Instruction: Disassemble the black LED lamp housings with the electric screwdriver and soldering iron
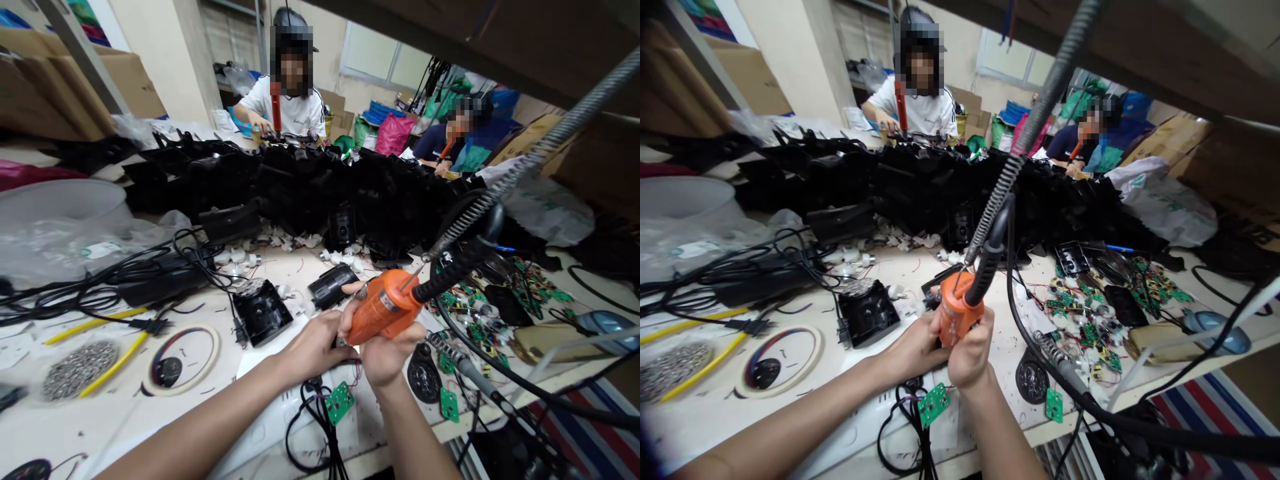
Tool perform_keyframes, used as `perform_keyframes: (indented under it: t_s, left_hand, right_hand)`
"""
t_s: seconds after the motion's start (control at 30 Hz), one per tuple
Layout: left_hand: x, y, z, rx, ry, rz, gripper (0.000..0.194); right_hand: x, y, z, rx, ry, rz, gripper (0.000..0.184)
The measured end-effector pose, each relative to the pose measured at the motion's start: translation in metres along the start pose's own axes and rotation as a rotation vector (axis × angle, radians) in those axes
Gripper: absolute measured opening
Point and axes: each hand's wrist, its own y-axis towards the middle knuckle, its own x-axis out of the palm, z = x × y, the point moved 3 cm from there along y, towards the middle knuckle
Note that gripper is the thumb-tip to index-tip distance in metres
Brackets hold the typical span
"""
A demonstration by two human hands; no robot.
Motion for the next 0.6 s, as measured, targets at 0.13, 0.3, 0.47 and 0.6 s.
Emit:
perform_keyframes:
  t_s: [0.13,0.3,0.47,0.6]
  left_hand:
    - [0.0,0.0009,-0.0006,0.015,-0.023,0.002,0.012]
    - [-0.0001,0.0007,0.0001,0.049,-0.013,0.024,0.011]
    - [-0.0003,0.0004,-0.0002,0.041,-0.015,0.037,0.012]
    - [-0.0009,0.0003,0.0007,0.041,-0.056,0.035,0.01]
  right_hand:
    - [0.0012,-0.0004,0.0008,0.0,-0.004,-0.024,0.059]
    - [0.0029,-0.0019,-0.0003,0.002,0.006,-0.039,0.059]
    - [0.0041,-0.0016,0.0,-0.003,-0.004,-0.041,0.059]
    - [0.0036,-0.0012,0.0028,-0.009,-0.064,-0.016,0.074]
